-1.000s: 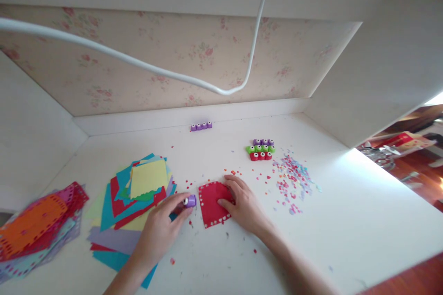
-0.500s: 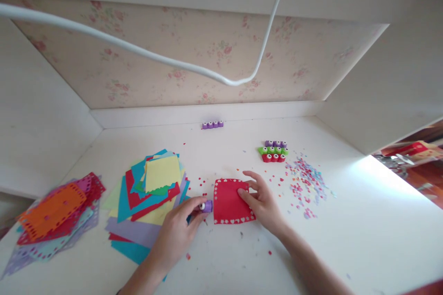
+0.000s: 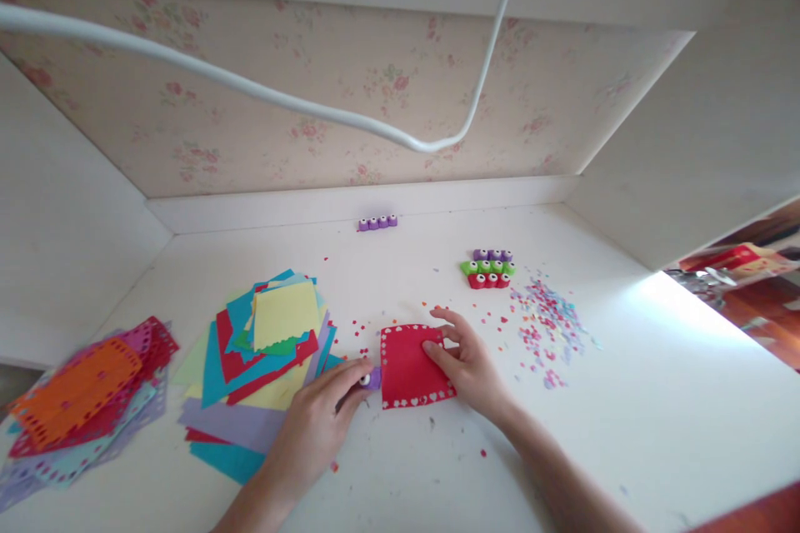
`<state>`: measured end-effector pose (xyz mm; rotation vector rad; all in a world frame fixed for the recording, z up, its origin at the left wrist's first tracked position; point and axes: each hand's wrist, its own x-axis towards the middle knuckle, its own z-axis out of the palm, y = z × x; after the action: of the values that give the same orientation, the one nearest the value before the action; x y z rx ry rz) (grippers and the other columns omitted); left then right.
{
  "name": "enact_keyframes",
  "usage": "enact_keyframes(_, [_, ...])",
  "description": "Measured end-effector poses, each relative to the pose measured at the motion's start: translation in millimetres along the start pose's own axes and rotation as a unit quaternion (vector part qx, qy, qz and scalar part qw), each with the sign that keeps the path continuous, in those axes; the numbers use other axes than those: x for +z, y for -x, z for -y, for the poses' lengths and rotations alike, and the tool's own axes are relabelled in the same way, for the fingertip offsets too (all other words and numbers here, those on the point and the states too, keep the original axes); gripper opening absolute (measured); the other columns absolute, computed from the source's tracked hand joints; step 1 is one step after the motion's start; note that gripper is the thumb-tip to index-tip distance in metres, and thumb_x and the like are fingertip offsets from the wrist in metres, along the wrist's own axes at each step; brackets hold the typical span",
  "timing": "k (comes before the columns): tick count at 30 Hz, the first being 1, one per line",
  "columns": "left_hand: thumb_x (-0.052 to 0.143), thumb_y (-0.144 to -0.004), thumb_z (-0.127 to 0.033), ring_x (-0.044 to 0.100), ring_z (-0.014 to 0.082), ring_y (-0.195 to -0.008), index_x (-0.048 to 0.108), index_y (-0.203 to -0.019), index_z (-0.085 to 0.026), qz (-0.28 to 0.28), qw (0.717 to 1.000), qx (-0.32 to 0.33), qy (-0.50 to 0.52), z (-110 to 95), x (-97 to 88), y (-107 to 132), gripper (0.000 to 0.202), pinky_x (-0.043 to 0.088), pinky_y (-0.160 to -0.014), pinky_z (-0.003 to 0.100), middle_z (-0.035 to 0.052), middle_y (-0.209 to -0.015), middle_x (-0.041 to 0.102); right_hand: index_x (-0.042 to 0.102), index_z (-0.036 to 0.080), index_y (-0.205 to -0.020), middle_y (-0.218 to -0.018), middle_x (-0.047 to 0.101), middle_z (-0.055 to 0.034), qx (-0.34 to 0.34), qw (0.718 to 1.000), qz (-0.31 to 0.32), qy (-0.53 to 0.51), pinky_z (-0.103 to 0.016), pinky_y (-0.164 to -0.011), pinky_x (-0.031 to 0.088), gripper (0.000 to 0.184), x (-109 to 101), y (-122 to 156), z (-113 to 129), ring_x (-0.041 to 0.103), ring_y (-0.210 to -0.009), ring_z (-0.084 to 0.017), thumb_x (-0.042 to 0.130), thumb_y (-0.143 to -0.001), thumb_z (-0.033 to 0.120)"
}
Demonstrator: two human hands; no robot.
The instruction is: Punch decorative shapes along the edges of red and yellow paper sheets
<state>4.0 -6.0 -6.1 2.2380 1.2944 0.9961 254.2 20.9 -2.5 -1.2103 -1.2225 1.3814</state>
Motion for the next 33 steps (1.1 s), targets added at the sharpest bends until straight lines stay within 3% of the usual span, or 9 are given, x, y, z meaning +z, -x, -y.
enact_keyframes(12, [0.057,-0.093,-0.024,0.071,0.0185,-0.100,0.063,-0.118,-0.028,-0.007,1.000,0.009,-0.009,-0.6,-0.1,0.2,0.026,0.060,-0.090,0.029,0.0024,-0.112,0.073,0.044,0.029,-0.126,-0.096,0.062,-0.0010,-0.007,0.999,0.010,0.033,-0.023,-0.047,0.050,0.041,-0.6,1.4,-1.3,0.067,-0.062,-0.014,0.060,-0.091,0.043])
enact_keyframes(19, [0.056,-0.095,-0.024,0.070,0.0190,-0.101,0.064,-0.122,-0.026,0.006,0.998,0.048,-0.040,0.9,2.3,1.9,0.028,0.059,-0.091,0.032,0.0043,-0.114,0.072,0.045,0.028,-0.126,-0.104,0.063,-0.0041,-0.018,0.996,-0.002,0.091,-0.023,-0.046,0.052,0.039,0.4,2.8,-0.9,0.069,-0.064,-0.015,0.057,-0.092,0.042])
enact_keyframes(26, [0.054,-0.095,-0.023,0.069,0.0195,-0.103,0.061,-0.127,-0.027,0.026,0.998,0.045,-0.039,2.1,2.6,3.9,0.032,0.060,-0.091,0.034,0.0051,-0.114,0.071,0.051,0.028,-0.125,-0.106,0.064,-0.0046,0.004,0.984,0.016,0.175,-0.024,-0.046,0.053,0.036,-1.9,4.6,4.4,0.067,-0.059,-0.013,0.056,-0.092,0.040])
enact_keyframes(33, [0.052,-0.096,-0.019,0.068,0.0191,-0.106,0.061,-0.127,-0.027,0.049,0.998,0.037,-0.010,0.7,1.9,3.2,0.033,0.060,-0.091,0.033,0.0041,-0.116,0.071,0.051,0.027,-0.123,-0.099,0.067,-0.0037,0.007,0.989,0.013,0.145,-0.022,-0.043,0.050,0.036,-1.4,7.1,13.3,0.067,-0.060,-0.015,0.057,-0.091,0.042])
